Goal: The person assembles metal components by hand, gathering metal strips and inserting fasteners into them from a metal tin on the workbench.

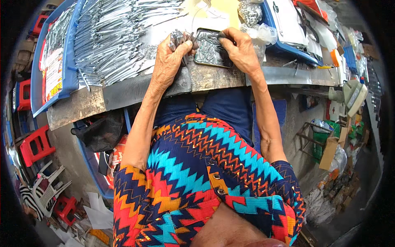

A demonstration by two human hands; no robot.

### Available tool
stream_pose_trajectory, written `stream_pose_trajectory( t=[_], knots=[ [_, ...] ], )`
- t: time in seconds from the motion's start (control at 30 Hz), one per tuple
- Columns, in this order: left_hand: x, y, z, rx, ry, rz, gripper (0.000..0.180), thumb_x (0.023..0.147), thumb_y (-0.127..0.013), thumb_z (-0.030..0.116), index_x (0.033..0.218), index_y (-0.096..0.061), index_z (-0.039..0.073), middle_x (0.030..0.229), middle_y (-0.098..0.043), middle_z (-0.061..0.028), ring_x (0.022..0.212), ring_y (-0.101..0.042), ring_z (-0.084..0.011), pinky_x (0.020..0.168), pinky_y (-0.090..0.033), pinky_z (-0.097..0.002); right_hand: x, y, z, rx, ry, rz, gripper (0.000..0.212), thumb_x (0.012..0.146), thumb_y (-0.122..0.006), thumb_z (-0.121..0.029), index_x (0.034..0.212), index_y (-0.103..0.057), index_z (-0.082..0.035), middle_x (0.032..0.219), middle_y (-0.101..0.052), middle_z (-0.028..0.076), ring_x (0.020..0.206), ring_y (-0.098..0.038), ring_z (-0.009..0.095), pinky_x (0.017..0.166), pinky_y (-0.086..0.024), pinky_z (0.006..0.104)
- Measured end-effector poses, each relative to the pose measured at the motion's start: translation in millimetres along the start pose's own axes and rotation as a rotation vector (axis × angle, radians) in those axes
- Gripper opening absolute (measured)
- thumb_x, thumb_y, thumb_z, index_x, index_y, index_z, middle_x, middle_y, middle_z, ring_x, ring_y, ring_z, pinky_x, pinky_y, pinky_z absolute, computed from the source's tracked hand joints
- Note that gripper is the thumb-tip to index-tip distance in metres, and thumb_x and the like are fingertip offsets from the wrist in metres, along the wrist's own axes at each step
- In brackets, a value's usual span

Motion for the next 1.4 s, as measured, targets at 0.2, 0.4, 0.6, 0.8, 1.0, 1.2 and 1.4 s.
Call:
stream_pose_trajectory(
  t=[0.2, 0.4, 0.6, 0.8, 1.0, 1.2, 1.4],
  knots=[
    [0, 3, 2, 0.039, -0.064, 0.010, 0.014, 0.085, -0.056, 0.012, 0.091, -0.057, 0.000, 0.076, -0.060, -0.0040, 0.071, -0.056, -0.0097, 0.067, -0.046, -0.0237, -8, -9, -1, -0.224, 0.134, -0.012, 0.014, 0.078, -0.055, -0.009, 0.086, -0.057, 0.002, 0.081, -0.060, 0.018, 0.076, -0.059, 0.034, 0.068, -0.046, 0.0391],
    [-1, -1, 6, 0.123, -0.083, -0.029, 0.015, 0.086, -0.055, 0.014, 0.090, -0.056, 0.000, 0.074, -0.059, -0.0031, 0.071, -0.055, -0.0095, 0.066, -0.044, -0.0237, -7, -16, -3, -0.322, 0.155, -0.061, 0.015, 0.078, -0.058, -0.010, 0.089, -0.055, 0.001, 0.083, -0.058, 0.016, 0.077, -0.057, 0.033, 0.068, -0.044, 0.0393],
    [-2, -5, 8, 0.121, -0.089, -0.035, 0.015, 0.086, -0.054, 0.015, 0.093, -0.056, 0.001, 0.073, -0.058, -0.0019, 0.069, -0.053, -0.0084, 0.065, -0.043, -0.0226, -9, -23, -8, -0.407, 0.191, -0.065, 0.014, 0.077, -0.058, -0.009, 0.085, -0.053, 0.001, 0.081, -0.057, 0.018, 0.077, -0.056, 0.035, 0.068, -0.044, 0.0421],
    [-2, -7, 9, 0.101, -0.095, -0.055, 0.014, 0.085, -0.055, 0.013, 0.092, -0.056, 0.002, 0.073, -0.058, -0.0010, 0.069, -0.052, -0.0069, 0.065, -0.042, -0.0221, -11, -35, -21, -0.543, 0.269, -0.092, 0.011, 0.076, -0.056, -0.005, 0.082, -0.048, 0.000, 0.077, -0.053, 0.018, 0.074, -0.055, 0.036, 0.065, -0.044, 0.0438],
    [-2, -6, 11, 0.040, -0.089, -0.047, 0.011, 0.086, -0.055, 0.012, 0.091, -0.055, 0.002, 0.073, -0.058, -0.0008, 0.068, -0.053, -0.0065, 0.063, -0.043, -0.0217, -8, -44, -25, -0.668, 0.284, -0.166, 0.021, 0.066, -0.059, -0.003, 0.083, -0.047, 0.002, 0.081, -0.054, 0.019, 0.076, -0.057, 0.036, 0.063, -0.047, 0.0428],
    [-2, -3, 3, 0.038, -0.050, -0.047, 0.020, 0.085, -0.058, 0.013, 0.100, -0.056, 0.000, 0.085, -0.060, -0.0040, 0.072, -0.058, -0.0112, 0.070, -0.047, -0.0249, -7, -23, -24, -0.477, 0.265, -0.046, 0.012, 0.078, -0.054, -0.003, 0.083, -0.043, 0.000, 0.077, -0.052, 0.021, 0.073, -0.053, 0.040, 0.061, -0.040, 0.0452],
    [-2, -2, 4, -0.022, -0.037, -0.021, 0.022, 0.086, -0.057, 0.013, 0.102, -0.055, -0.001, 0.086, -0.060, -0.0049, 0.073, -0.058, -0.0125, 0.070, -0.047, -0.0254, -17, -31, -29, -0.621, 0.304, -0.115, 0.013, 0.070, -0.055, -0.001, 0.080, -0.046, 0.000, 0.077, -0.052, 0.018, 0.073, -0.057, 0.034, 0.061, -0.046, 0.0435]
  ],
)
Point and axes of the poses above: each hand's wrist, its own x-axis towards the middle knuckle, its own y-axis out of the back of the hand, z = x × y, the point moved 10 cm from there along x, towards the middle knuckle
